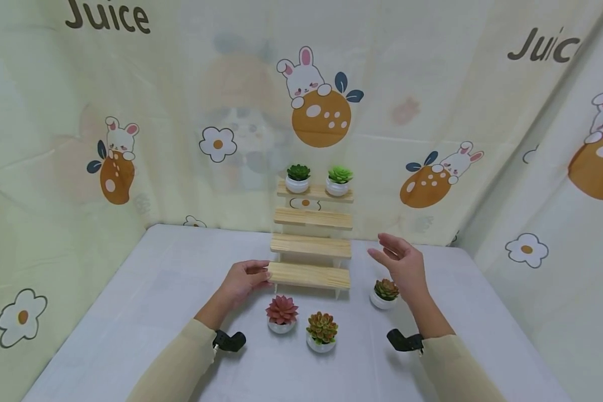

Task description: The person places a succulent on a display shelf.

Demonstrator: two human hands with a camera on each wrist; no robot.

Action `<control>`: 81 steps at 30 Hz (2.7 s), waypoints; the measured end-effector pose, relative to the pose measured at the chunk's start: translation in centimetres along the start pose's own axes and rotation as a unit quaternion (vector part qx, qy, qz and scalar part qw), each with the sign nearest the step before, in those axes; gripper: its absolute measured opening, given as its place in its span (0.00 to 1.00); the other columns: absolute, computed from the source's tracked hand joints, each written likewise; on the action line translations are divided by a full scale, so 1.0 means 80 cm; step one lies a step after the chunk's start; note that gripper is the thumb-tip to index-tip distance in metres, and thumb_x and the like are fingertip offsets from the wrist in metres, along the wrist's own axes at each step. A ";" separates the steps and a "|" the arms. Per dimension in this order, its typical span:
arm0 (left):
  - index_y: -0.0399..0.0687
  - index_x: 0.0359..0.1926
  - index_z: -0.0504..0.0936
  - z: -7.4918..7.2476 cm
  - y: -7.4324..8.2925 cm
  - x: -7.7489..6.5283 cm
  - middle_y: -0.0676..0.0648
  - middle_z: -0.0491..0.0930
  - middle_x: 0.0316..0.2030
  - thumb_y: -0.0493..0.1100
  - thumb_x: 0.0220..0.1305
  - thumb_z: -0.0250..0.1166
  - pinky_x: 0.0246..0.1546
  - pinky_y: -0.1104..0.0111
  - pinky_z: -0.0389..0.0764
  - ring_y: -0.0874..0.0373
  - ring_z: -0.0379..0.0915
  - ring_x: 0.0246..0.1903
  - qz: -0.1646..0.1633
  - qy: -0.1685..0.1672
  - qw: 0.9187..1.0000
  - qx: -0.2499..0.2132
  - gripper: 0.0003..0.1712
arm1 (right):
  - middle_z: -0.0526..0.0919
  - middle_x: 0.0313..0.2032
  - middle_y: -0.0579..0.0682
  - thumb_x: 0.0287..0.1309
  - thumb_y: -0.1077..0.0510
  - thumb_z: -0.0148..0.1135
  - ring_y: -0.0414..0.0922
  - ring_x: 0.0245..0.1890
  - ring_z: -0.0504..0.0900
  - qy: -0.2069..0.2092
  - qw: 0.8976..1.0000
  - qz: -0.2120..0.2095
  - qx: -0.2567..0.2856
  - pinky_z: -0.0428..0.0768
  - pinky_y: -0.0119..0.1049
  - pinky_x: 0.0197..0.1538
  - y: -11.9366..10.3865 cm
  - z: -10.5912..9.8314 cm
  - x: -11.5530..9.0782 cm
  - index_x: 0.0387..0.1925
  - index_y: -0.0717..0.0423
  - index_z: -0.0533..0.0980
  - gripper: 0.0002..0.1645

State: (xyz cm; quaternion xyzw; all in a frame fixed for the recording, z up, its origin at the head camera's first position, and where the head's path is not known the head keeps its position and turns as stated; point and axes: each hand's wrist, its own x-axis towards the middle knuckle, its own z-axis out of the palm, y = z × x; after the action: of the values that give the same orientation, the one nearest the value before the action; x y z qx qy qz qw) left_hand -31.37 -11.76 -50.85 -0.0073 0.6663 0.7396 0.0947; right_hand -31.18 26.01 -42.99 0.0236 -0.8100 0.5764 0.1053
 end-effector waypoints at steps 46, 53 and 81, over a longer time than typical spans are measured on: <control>0.31 0.64 0.77 0.003 0.005 -0.005 0.33 0.81 0.53 0.29 0.69 0.64 0.54 0.56 0.89 0.54 0.85 0.41 -0.009 0.007 1.000 0.011 0.23 | 0.79 0.63 0.62 0.53 0.43 0.79 0.55 0.62 0.79 -0.032 0.983 0.129 -0.131 0.80 0.50 0.65 0.096 -0.017 -0.066 0.69 0.58 0.73 0.47; 0.30 0.64 0.77 0.003 0.006 -0.005 0.33 0.82 0.51 0.29 0.68 0.64 0.52 0.57 0.89 0.54 0.85 0.40 -0.012 0.009 1.000 0.008 0.23 | 0.80 0.63 0.62 0.52 0.41 0.79 0.55 0.61 0.79 -0.029 0.982 0.126 -0.140 0.81 0.50 0.65 0.096 -0.017 -0.067 0.69 0.59 0.73 0.48; 0.29 0.63 0.77 0.004 0.006 -0.005 0.37 0.82 0.48 0.26 0.68 0.63 0.52 0.57 0.90 0.56 0.84 0.39 -0.005 0.008 1.000 0.000 0.23 | 0.77 0.65 0.65 0.54 0.43 0.78 0.60 0.64 0.78 -0.030 0.979 0.135 -0.152 0.80 0.55 0.67 0.090 -0.017 -0.070 0.70 0.62 0.70 0.49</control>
State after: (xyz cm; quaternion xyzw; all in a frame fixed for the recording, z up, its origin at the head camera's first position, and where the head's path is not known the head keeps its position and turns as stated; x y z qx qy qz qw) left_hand -31.03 -11.52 -50.30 -0.0164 0.6667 0.7393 0.0931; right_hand -26.70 29.20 -50.36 -0.0849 -0.8867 0.4546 0.0051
